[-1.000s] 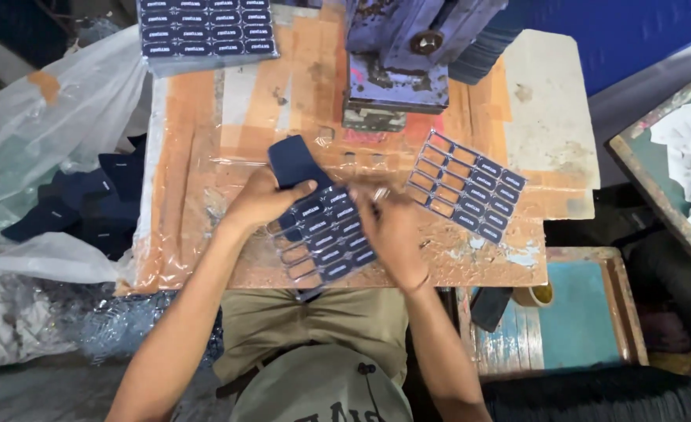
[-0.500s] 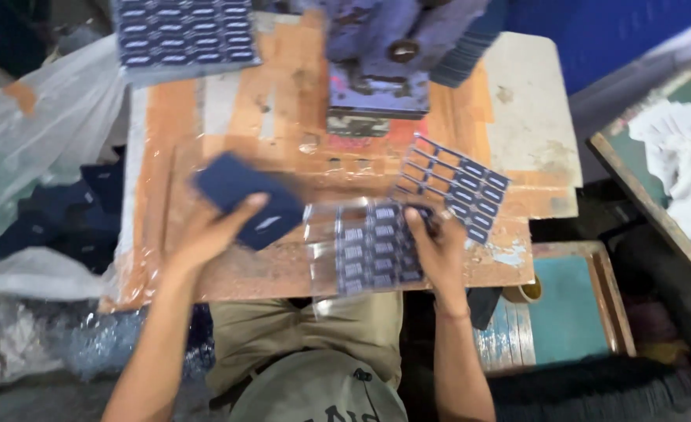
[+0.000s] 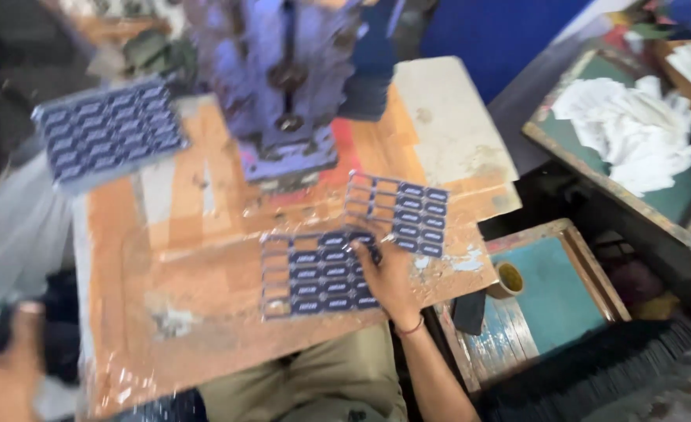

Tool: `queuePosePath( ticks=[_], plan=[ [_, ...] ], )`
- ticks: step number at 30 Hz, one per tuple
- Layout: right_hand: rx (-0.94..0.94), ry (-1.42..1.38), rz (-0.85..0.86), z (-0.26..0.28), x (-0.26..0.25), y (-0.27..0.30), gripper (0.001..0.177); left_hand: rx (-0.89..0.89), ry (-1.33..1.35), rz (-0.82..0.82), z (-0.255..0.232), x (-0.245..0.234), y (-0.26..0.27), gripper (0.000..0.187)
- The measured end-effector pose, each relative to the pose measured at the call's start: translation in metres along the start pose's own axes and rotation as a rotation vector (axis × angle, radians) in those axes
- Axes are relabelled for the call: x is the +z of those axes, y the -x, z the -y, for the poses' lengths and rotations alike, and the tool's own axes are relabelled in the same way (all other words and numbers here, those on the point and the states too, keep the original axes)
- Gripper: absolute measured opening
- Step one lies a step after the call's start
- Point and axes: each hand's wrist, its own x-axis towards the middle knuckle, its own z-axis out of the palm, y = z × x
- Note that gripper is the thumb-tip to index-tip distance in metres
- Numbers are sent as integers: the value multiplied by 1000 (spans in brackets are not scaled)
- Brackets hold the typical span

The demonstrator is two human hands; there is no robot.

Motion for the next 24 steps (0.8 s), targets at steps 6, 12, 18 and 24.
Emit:
queuePosePath(
  ticks=[6, 12, 18, 24],
  plan=[
    [526, 57, 143, 13, -22, -28, 33, 809, 523, 230, -325, -94, 149, 61],
    [-265, 408, 82, -35, -66, -32, 18, 1039, 403, 379, -365, -75, 190, 75],
    [137, 290, 27, -68, -98, -40, 14, 773, 245, 153, -258, -63, 125, 76],
    [124, 3, -87, -59, -73, -135, 58, 643, 193, 182, -286, -76, 126, 79]
  ],
)
